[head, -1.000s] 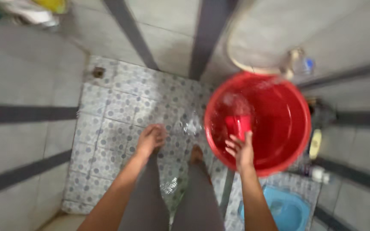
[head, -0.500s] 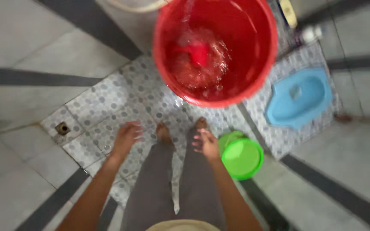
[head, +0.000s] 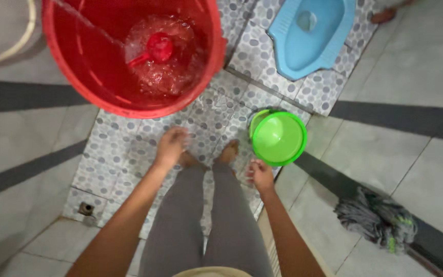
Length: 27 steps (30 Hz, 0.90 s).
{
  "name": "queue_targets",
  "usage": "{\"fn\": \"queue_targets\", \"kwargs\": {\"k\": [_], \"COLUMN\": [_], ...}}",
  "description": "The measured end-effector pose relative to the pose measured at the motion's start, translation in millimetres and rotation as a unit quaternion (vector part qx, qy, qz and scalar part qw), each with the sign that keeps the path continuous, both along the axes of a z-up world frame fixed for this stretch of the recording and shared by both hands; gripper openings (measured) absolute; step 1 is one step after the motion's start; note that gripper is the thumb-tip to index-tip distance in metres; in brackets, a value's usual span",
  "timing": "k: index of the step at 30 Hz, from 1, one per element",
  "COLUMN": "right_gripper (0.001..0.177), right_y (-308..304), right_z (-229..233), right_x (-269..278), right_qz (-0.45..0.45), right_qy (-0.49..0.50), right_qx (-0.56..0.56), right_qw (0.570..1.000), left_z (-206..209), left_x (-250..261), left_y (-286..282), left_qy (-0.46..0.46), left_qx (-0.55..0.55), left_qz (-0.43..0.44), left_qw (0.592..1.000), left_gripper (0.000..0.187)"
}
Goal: The person fills a red bucket with water, pours water onto a tiled floor using a red scoop, and then scrubs the floor tiles and grout with a brush.
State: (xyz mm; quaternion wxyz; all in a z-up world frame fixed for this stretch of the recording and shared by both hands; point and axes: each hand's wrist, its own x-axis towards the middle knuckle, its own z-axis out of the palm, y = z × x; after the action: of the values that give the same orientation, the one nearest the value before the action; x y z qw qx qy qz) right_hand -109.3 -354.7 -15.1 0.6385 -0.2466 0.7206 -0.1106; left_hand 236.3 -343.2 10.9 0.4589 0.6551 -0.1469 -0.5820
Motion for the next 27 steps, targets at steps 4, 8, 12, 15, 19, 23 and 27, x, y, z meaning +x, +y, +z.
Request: {"fn": "queue_targets", "kwargs": {"k": [4, 8, 12, 15, 19, 23, 27], "right_gripper": [0.024, 0.027, 0.026, 0.029, 0.034, 0.041, 0.044], "right_y": [20, 28, 26, 32, 2, -45, -77], "right_z": [-16, -11, -20, -58, -125, -225, -351], "right_x": [-33, -59, -83, -111, -165, -229, -314], "right_qz": [-0.043, -0.036, -0.112, -0.105, -0.027, -0.088, -0.206], "right_qy": [0.005, 0.030, 0.030, 0.106, 0.351, 0.411, 0.443], "right_qx": [0.033, 0.046, 0.066, 0.019, -0.201, -0.228, -0.107], "right_qw": [0.999, 0.998, 0.991, 0.989, 0.914, 0.878, 0.866], "left_z": [32, 28, -25, -64, -102, -163, -226], "left_x": [-48, -93, -122, -148, -181, -219, -269], "left_y": [-44, -53, -58, -59, -87, -130, -172], "left_qy": [-0.040, -0.049, -0.061, -0.041, -0.153, -0.307, -0.370], "left_qx": [0.075, 0.111, 0.001, 0.071, 0.134, 0.066, 0.053], "left_qz": [-0.076, -0.139, -0.195, -0.202, -0.326, -0.433, -0.483], "left_qw": [0.994, 0.983, 0.979, 0.976, 0.923, 0.845, 0.792], "left_gripper": [0.019, 0.017, 0.014, 0.017, 0.017, 0.034, 0.079]}}
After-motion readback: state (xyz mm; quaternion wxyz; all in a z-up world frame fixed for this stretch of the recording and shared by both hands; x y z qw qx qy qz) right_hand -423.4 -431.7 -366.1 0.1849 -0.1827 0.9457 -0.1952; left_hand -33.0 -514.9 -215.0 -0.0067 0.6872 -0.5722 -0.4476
